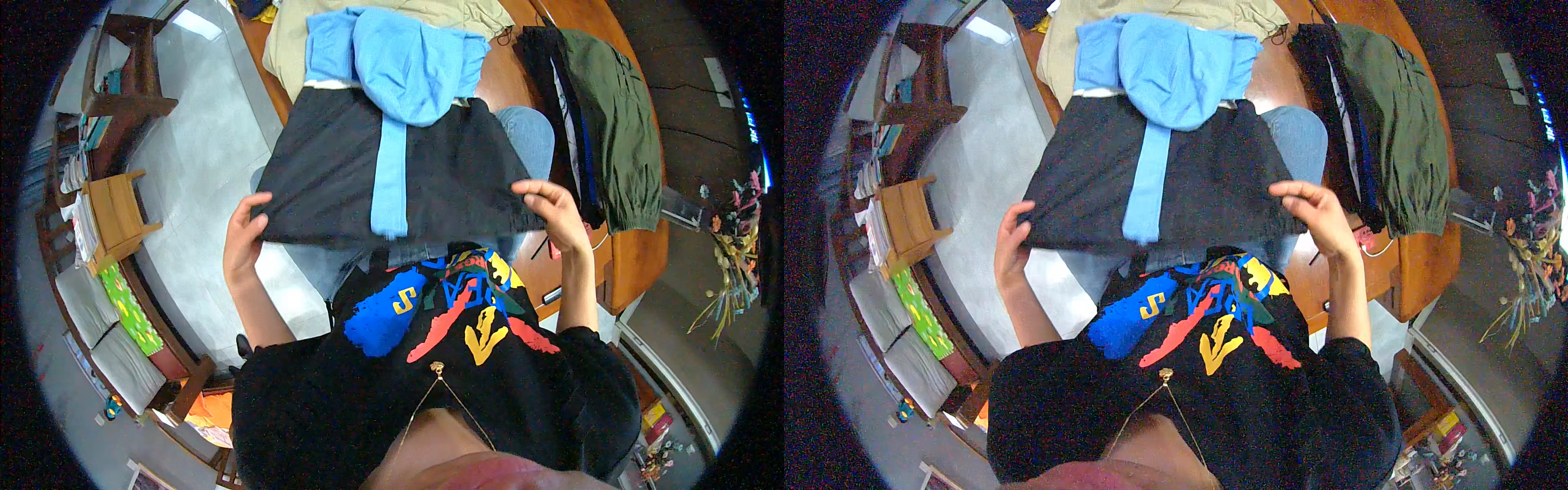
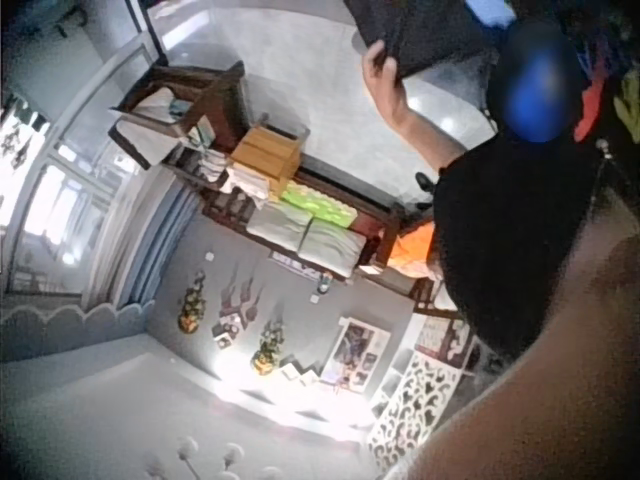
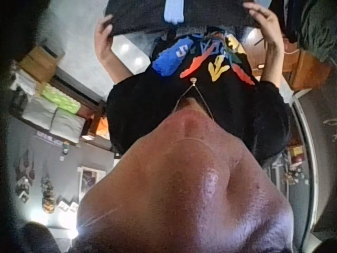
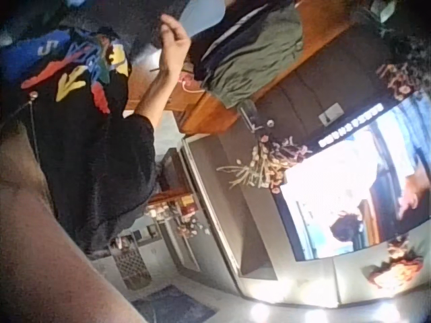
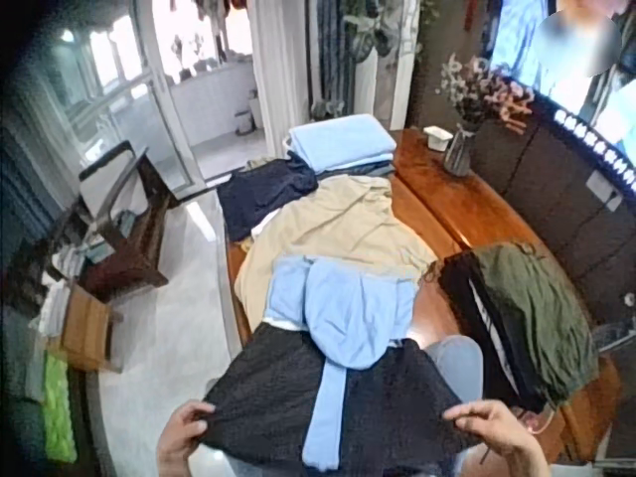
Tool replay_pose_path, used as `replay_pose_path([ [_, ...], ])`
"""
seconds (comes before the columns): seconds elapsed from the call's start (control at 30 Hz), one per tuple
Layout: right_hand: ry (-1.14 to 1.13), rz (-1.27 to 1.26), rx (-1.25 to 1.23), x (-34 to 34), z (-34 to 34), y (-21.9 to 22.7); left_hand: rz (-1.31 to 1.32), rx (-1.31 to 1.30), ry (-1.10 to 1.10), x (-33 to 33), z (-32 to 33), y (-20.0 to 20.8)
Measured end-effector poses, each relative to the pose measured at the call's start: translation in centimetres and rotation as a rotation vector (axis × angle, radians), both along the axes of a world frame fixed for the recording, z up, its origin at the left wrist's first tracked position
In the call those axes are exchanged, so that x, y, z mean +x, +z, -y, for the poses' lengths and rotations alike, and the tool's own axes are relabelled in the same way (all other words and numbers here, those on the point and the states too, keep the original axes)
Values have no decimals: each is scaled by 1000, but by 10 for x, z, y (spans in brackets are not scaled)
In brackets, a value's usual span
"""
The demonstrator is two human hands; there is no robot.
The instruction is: The person folds a blue and black jacket, then a beige jacket, smoothing and aligning each piece by hand. The folded items are stacked on a wooden table in a living room.
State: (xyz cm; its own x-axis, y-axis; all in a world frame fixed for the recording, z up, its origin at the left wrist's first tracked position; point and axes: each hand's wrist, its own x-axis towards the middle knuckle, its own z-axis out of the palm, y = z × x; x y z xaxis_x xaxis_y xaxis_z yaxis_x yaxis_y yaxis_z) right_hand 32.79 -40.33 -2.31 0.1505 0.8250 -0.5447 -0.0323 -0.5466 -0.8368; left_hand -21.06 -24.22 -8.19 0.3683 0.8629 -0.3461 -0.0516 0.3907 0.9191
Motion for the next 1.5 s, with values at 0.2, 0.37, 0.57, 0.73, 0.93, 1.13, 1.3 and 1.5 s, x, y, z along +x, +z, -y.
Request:
replay_pose_path([
  [0.2, -152, -253, 17, 16, -8, -16, 271, 25, -25, -4, -22, -8],
  [0.37, -428, -533, 163, 63, -112, -74, 505, -126, 86, 66, -128, -15],
  [0.57, -762, -717, 218, 100, -239, -143, 227, -93, 66, 157, -257, -24],
  [0.73, -631, 44, 254, 94, -248, -202, -55, 41, 270, 189, -273, -73],
  [0.93, -33, 271, -266, 102, -242, -215, -338, 450, 664, 169, -206, -149],
  [1.13, 255, 128, -127, 77, -237, -189, -149, 57, 314, 120, -144, -174],
  [1.3, 461, 53, -187, 65, -235, -169, -329, 104, 259, 115, -141, -174],
  [1.5, 547, 252, -261, 50, -237, -159, -511, 329, 249, 121, -146, -172],
])
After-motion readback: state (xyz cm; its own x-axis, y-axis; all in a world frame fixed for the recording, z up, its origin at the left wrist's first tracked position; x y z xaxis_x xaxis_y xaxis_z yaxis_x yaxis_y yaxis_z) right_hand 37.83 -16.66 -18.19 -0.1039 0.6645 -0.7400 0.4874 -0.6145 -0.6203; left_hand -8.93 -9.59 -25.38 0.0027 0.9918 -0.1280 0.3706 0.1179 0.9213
